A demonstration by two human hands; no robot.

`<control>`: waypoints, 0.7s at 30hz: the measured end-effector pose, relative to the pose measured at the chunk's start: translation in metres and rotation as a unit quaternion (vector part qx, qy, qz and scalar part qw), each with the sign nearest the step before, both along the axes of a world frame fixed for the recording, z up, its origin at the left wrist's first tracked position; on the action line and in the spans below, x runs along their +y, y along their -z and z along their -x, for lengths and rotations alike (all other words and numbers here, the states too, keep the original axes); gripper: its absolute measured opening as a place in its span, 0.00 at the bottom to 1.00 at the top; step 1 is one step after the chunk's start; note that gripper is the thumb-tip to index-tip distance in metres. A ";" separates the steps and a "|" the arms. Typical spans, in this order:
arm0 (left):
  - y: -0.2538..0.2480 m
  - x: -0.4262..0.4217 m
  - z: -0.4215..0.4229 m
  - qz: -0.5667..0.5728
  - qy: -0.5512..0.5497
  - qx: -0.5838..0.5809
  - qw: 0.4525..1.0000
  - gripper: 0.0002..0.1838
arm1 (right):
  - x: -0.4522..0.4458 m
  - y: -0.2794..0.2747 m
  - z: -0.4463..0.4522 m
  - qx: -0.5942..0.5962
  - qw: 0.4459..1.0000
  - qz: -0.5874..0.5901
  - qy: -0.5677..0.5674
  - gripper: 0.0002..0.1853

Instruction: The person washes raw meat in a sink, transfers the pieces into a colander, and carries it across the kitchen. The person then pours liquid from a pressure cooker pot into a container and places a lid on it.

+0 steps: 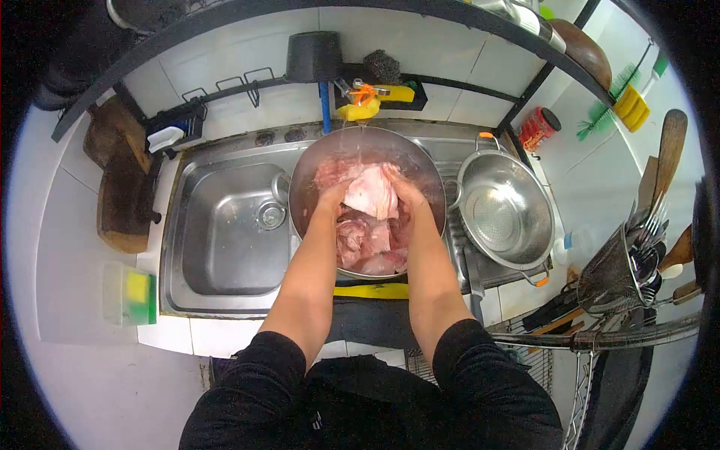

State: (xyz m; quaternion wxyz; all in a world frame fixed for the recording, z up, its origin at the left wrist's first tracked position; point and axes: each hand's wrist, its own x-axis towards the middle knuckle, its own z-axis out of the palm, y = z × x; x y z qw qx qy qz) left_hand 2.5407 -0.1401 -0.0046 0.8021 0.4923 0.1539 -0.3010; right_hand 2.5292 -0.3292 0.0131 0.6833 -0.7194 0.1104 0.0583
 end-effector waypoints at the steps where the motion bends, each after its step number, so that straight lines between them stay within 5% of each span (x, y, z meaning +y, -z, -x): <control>1: 0.007 0.000 -0.004 -0.099 -0.102 -0.036 0.989 0.23 | -0.003 0.001 0.001 0.021 0.999 0.036 0.019 0.37; 3: 0.016 -0.003 -0.002 -0.200 -0.198 -0.066 0.957 0.24 | -0.029 0.088 -0.038 0.139 0.985 -0.040 0.096 0.31; 4: 0.017 -0.002 0.000 -0.161 -0.237 -0.079 0.955 0.25 | -0.038 0.121 -0.054 0.143 0.984 -0.044 0.097 0.31; 6: 0.018 0.005 0.002 -0.081 -0.318 -0.108 0.938 0.28 | -0.043 0.166 -0.081 0.126 0.947 0.162 0.248 0.27; 8: 0.061 0.011 -0.025 -0.127 -0.248 -0.068 0.958 0.28 | -0.013 0.128 -0.054 0.056 0.950 0.216 0.219 0.25; 10: -0.011 0.003 0.011 -0.160 -0.083 0.013 0.984 0.27 | -0.001 0.113 -0.044 -0.012 0.943 0.269 0.193 0.24; 13: -0.039 0.010 0.029 -0.138 0.041 0.032 0.989 0.26 | -0.001 0.096 -0.038 -0.025 0.942 0.234 0.240 0.20; 16: 0.017 0.010 0.006 -0.077 -0.083 -0.002 0.994 0.23 | 0.019 0.035 -0.018 0.007 0.928 0.324 0.184 0.15; 19: 0.032 0.006 -0.001 -0.085 -0.141 -0.039 0.986 0.20 | 0.023 0.023 -0.010 -0.110 0.911 0.383 0.106 0.11; 21: 0.007 0.000 0.008 -0.100 -0.131 -0.015 0.986 0.17 | 0.025 -0.008 0.014 -0.274 0.851 0.449 0.004 0.12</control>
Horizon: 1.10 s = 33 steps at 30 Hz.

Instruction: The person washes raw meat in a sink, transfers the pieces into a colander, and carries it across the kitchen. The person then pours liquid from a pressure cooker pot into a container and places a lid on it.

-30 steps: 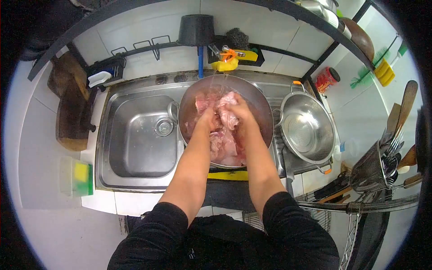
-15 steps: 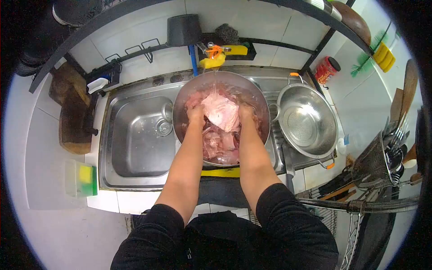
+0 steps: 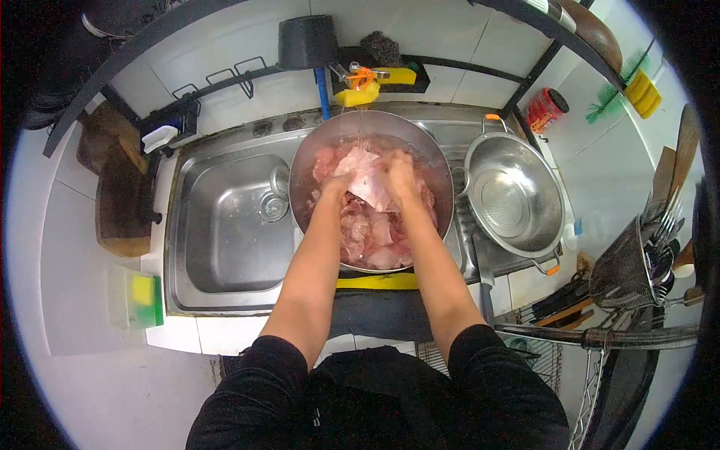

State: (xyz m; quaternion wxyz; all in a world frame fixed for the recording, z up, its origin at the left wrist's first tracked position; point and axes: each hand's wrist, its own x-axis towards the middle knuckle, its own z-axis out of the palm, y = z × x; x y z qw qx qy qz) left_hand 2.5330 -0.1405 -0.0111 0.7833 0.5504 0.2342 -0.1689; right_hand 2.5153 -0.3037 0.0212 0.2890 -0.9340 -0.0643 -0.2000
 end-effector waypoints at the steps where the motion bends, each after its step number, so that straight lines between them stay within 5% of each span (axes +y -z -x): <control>1: -0.008 -0.003 0.004 -0.015 0.004 0.026 1.000 0.16 | 0.004 -0.008 0.009 0.002 1.000 0.003 0.002 0.12; 3: 0.020 -0.002 -0.009 -0.020 0.027 0.027 0.999 0.16 | 0.013 -0.020 0.025 0.141 0.987 -0.066 -0.051 0.10; 8: 0.019 0.001 -0.009 -0.057 0.042 0.028 0.997 0.15 | 0.016 0.002 0.026 0.081 0.994 -0.062 -0.029 0.10; 10: 0.020 0.001 -0.011 0.053 0.009 0.001 0.999 0.19 | 0.013 0.026 0.014 0.080 0.994 -0.067 -0.032 0.11; 14: 0.008 -0.001 -0.007 -0.012 -0.001 0.029 1.000 0.20 | 0.012 0.051 0.002 0.023 0.999 0.023 0.000 0.09; 21: 0.015 -0.003 -0.009 -0.020 0.019 0.018 0.999 0.12 | 0.008 -0.004 0.024 0.119 0.992 -0.035 0.028 0.09; 25: 0.014 -0.001 -0.009 0.000 0.019 0.007 1.000 0.15 | -0.005 0.019 0.011 0.144 0.986 -0.074 -0.035 0.10; 31: 0.012 0.000 -0.008 -0.010 0.049 0.045 0.998 0.18 | 0.008 -0.002 0.029 0.106 0.993 -0.030 -0.043 0.10; 33: 0.013 -0.001 -0.007 -0.003 0.045 0.024 0.999 0.19 | 0.012 0.012 0.017 0.080 0.994 0.069 -0.041 0.09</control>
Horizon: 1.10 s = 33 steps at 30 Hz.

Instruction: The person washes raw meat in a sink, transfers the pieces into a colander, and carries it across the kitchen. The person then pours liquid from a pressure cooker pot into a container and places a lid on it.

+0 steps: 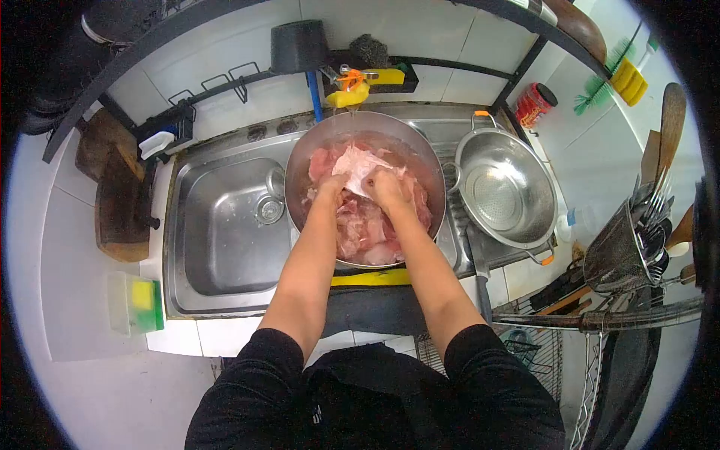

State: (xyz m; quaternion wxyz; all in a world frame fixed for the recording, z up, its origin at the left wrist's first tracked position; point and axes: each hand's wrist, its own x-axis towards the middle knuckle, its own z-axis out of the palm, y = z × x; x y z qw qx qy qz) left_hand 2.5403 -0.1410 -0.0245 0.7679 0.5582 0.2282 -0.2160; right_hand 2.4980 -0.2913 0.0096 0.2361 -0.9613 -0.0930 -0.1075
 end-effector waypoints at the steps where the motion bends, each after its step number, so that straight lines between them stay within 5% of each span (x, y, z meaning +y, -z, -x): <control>1: 0.001 -0.001 -0.001 0.010 -0.007 -0.021 1.000 0.19 | 0.004 0.003 0.000 0.000 1.000 0.000 0.001 0.09; 4: 0.006 -0.001 -0.006 -0.033 -0.013 0.014 0.999 0.20 | 0.011 0.008 -0.001 -0.031 0.995 0.083 0.037 0.09; 6: 0.006 -0.002 -0.004 -0.034 -0.017 -0.005 0.999 0.17 | 0.011 0.004 -0.009 0.064 0.989 0.123 0.044 0.10; 10: -0.024 -0.004 0.013 -0.016 -0.001 0.008 1.000 0.18 | -0.018 0.003 -0.022 0.069 0.988 0.056 0.123 0.12; 12: -0.015 -0.002 0.008 0.006 -0.019 0.001 1.000 0.19 | -0.041 0.027 -0.040 0.102 0.951 -0.129 0.260 0.13; 13: -0.010 -0.001 0.005 0.028 -0.036 -0.005 0.999 0.20 | -0.050 0.040 -0.044 0.101 0.951 -0.132 0.261 0.13; 14: -0.013 -0.005 0.008 0.026 -0.035 -0.007 0.999 0.20 | -0.058 0.051 -0.048 0.069 0.875 -0.382 0.291 0.12; 16: -0.028 -0.022 0.021 0.092 -0.186 -0.016 0.978 0.19 | -0.061 0.079 -0.064 0.030 0.735 -0.608 0.298 0.11; 18: -0.047 -0.033 0.029 0.059 -0.151 0.020 0.987 0.20 | -0.050 0.104 -0.088 -0.104 0.710 -0.602 0.352 0.07; 19: -0.048 -0.035 0.028 0.027 -0.114 0.059 0.991 0.22 | -0.036 0.091 -0.085 -0.145 0.788 -0.556 0.221 0.07; 21: -0.038 -0.035 0.017 0.056 -0.057 0.072 0.994 0.26 | -0.008 0.055 -0.064 -0.032 0.911 -0.392 0.126 0.10; 22: -0.012 -0.032 0.002 0.098 -0.045 0.016 0.994 0.28 | 0.012 -0.001 -0.036 0.124 0.940 -0.274 0.162 0.13; 23: 0.027 -0.027 -0.015 0.142 -0.035 -0.038 0.989 0.30 | 0.035 -0.013 -0.025 0.139 0.978 -0.102 0.118 0.16; 24: 0.120 -0.014 -0.046 0.278 0.006 -0.105 0.955 0.33 | 0.048 -0.018 -0.020 0.151 0.983 0.073 0.069 0.19; 27: 0.122 -0.031 -0.043 0.201 -0.043 -0.052 0.977 0.35 | 0.042 0.017 -0.027 -0.020 0.999 -0.022 -0.017 0.25; 29: 0.112 -0.030 -0.046 0.107 -0.095 -0.008 0.990 0.37 | 0.013 0.028 -0.034 -0.037 0.997 0.004 0.071 0.33; 30: 0.107 -0.029 -0.047 0.059 -0.121 0.014 0.991 0.38 | 0.001 0.018 -0.034 0.017 0.985 -0.059 0.160 0.35; 32: 0.087 -0.029 -0.041 0.000 -0.166 0.006 0.986 0.38 | -0.035 0.000 -0.036 0.253 0.945 -0.141 0.152 0.41; 33: 0.081 -0.030 -0.039 -0.017 -0.183 -0.002 0.983 0.37 | -0.033 0.000 -0.041 0.250 0.946 -0.141 0.151 0.41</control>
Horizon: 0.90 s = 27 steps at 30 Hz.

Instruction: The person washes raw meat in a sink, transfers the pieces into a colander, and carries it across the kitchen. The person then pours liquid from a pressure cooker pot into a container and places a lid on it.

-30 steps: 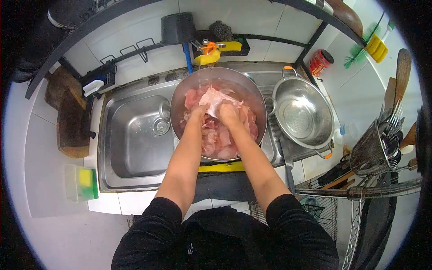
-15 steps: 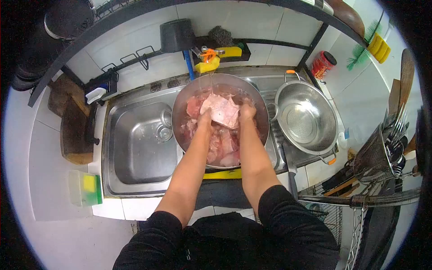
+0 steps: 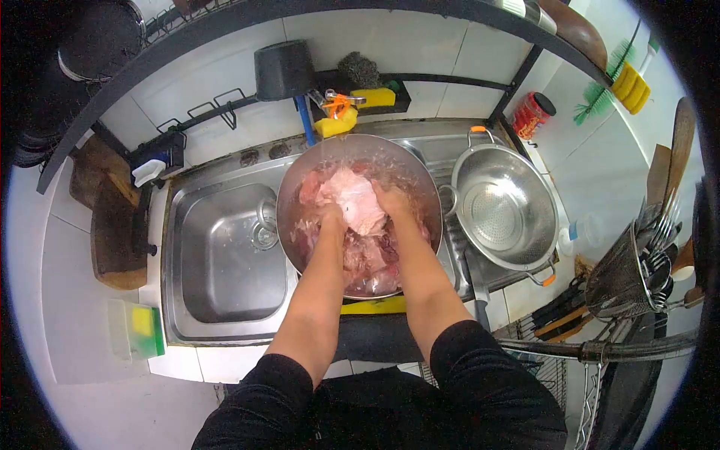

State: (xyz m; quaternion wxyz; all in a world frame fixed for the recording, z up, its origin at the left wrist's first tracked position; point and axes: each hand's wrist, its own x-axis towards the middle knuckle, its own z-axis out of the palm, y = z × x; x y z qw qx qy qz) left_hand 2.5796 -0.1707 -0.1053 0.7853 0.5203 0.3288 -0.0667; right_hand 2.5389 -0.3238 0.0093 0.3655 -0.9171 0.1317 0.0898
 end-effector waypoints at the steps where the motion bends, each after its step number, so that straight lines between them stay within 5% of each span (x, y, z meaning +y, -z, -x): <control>1: -0.005 0.000 0.001 -0.014 -0.012 -0.008 1.000 0.37 | 0.003 0.005 -0.006 0.047 0.996 -0.019 0.069 0.41; 3: -0.013 0.001 0.003 -0.033 -0.025 -0.020 0.999 0.37 | 0.018 0.017 -0.016 0.093 0.985 -0.037 0.137 0.42; 5: -0.020 0.004 0.002 -0.048 -0.023 -0.029 0.998 0.37 | 0.040 0.032 -0.015 -0.177 0.961 -0.211 0.007 0.39; 8: -0.041 0.005 0.002 -0.079 0.001 -0.046 0.996 0.36 | 0.034 -0.051 0.024 -0.015 0.944 -0.324 -0.068 0.39; 13: -0.115 -0.016 0.016 -0.191 0.051 -0.089 0.976 0.36 | 0.023 -0.038 0.005 -0.082 0.972 -0.216 0.045 0.27; 16: -0.149 -0.006 0.030 -0.063 0.194 -0.041 0.978 0.36 | 0.038 -0.055 0.025 -0.388 0.915 -0.027 -0.108 0.14; 17: -0.124 0.021 0.019 0.217 0.321 0.001 0.922 0.39 | 0.035 -0.051 0.018 -0.270 0.927 -0.247 -0.081 0.12; 19: -0.090 0.036 0.015 0.166 0.307 -0.005 0.937 0.35 | 0.009 -0.015 -0.008 -0.229 0.939 -0.256 -0.014 0.10; 21: -0.137 0.034 0.039 0.107 0.267 0.053 0.956 0.25 | -0.008 0.015 -0.020 -0.196 0.942 -0.267 0.056 0.10; 23: -0.102 0.042 0.027 0.049 0.233 0.033 0.971 0.25 | -0.015 0.041 -0.015 -0.246 0.885 -0.228 0.324 0.08; 25: -0.078 0.044 0.017 -0.009 0.201 0.014 0.979 0.25 | -0.011 0.097 -0.048 -0.251 0.901 -0.243 0.258 0.08; 27: -0.067 0.040 0.014 0.064 0.183 0.015 0.981 0.25 | 0.014 0.087 -0.040 -0.199 0.850 -0.452 0.185 0.09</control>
